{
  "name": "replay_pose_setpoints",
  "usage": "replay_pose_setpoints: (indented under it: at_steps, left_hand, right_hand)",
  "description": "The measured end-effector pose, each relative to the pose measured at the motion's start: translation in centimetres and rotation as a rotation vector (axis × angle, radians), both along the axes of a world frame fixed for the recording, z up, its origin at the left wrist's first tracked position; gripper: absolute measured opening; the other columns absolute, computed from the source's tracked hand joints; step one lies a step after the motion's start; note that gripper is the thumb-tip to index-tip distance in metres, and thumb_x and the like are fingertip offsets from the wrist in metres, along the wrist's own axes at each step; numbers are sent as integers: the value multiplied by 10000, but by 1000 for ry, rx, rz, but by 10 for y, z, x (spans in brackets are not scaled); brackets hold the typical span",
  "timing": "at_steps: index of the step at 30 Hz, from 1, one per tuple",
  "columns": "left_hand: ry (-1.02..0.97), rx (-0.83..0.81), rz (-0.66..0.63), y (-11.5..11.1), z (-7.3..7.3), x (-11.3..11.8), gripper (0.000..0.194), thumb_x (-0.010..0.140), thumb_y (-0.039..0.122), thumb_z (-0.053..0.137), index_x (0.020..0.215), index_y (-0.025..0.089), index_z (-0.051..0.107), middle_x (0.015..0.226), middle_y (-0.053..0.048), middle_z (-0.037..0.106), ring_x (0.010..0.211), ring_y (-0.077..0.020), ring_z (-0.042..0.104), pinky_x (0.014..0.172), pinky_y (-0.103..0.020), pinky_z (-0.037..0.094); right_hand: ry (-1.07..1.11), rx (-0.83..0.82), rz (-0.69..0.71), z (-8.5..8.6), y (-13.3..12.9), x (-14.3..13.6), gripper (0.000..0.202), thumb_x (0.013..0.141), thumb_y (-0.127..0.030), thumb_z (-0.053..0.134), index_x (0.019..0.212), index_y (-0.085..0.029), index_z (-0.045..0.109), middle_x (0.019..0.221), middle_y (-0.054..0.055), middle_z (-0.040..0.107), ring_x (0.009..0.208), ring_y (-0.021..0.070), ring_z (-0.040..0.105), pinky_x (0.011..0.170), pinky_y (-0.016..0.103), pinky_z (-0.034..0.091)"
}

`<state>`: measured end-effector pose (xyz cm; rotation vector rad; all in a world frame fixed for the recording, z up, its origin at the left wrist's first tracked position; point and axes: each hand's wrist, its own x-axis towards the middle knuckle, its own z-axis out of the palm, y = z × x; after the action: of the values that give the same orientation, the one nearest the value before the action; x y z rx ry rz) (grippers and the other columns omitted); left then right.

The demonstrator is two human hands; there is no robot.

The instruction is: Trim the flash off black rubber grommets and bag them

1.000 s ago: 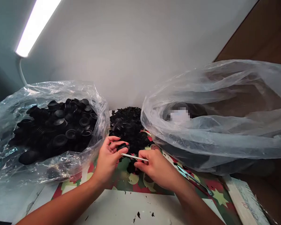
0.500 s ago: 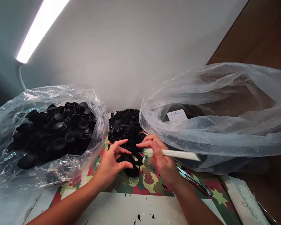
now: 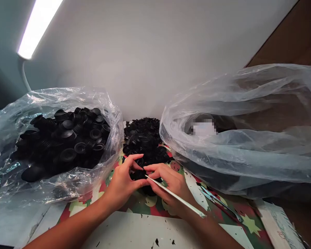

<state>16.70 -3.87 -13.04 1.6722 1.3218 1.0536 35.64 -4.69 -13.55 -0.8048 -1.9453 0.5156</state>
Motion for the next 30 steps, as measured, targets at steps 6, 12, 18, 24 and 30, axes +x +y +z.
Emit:
replay_pose_setpoints:
  at_steps: [6,12,18,24,30]
  left_hand:
    - [81,34,-13,-2,0,0,612,674,136,806,1248,240,622,840,42,679,788,-168,649,740,-282,482]
    - [91,71,-18,-4,2,-1,581,701,173,791,1253,241,622,836,38,692,779,-171,660,739,-287,503]
    - [-67,15,23,-9,9,2,626,615,195,881,1201,266,670,834,26,712,841,-211,695,807,-332,534]
    - [-286,-143,-11,-1,13,0,542,591,178,881,1104,234,713,843,5,708,917,-234,702,873,-351,532]
    - [-389,-219,-56,4,10,-4,404,705,295,838,1090,221,739,956,-52,726,906,-232,673,781,-321,535]
  right_hand:
    - [-64,80,3,-3,2,-1,117,967,-148,559,897,-227,611,1074,57,782,945,196,723,810,333,548]
    - [-119,176,-10,0,-1,-6,154,998,-133,506,946,-217,624,1036,57,785,896,187,720,778,331,522]
    - [-342,70,-286,-11,6,-1,224,982,-108,413,900,-206,596,904,101,746,845,237,677,803,392,461]
    - [-279,-373,-309,-1,20,25,149,843,-174,506,710,-232,470,945,61,725,897,239,669,808,370,452]
    - [20,-482,-93,8,9,7,221,950,-202,351,958,-227,570,918,28,707,807,183,660,721,306,480]
